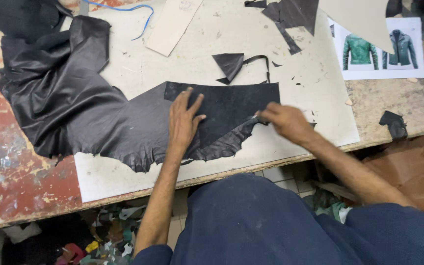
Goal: The person cuts black leather on a work table using a utility knife and a cardboard template. They position the template, trace or cut along its edges, and remove the template to reveal cut leather pieces.
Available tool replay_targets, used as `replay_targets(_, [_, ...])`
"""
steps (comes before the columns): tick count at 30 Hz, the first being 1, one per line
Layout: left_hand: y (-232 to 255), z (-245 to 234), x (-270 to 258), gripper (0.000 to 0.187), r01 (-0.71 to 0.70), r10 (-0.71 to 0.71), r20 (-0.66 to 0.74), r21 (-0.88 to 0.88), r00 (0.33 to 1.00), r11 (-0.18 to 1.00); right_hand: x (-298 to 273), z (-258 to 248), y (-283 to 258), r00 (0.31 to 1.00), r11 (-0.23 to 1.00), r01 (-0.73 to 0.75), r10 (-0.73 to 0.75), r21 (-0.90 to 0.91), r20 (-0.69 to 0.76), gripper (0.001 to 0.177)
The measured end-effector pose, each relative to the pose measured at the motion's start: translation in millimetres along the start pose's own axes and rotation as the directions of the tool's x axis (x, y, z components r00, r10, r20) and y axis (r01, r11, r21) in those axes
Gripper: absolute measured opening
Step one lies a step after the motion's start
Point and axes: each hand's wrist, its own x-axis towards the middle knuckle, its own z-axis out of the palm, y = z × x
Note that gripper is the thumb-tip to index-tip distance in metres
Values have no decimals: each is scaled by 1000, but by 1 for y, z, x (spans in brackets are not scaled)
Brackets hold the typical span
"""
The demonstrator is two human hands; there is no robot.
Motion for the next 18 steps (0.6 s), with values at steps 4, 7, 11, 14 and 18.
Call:
replay_targets(4, [-6, -12, -7, 53, -123, 159, 250, -154, 955, 980, 31, 31, -74, 941, 921, 337, -337, 197, -31, 42])
replay_targets(7, [-6, -15, -5, 54, -172, 200, 302, -115, 932, 978, 54, 48, -96, 913, 878, 401, -407, 264, -30, 41])
replay_targets(11, [-8, -16, -5, 62, -168, 196, 370, -107, 908, 980, 63, 65, -107, 883, 855, 459, -468, 243, -21, 38])
replay_targets(14, [-8, -16, -5, 68, -137, 171, 410, -112, 896, 984, 63, 70, -110, 882, 862, 452, -470, 230, 28, 32])
replay_targets(18, [-6, -15, -5, 74, -110, 133, 464, -77, 876, 991, 60, 69, -115, 882, 876, 446, -465, 182, 79, 25])
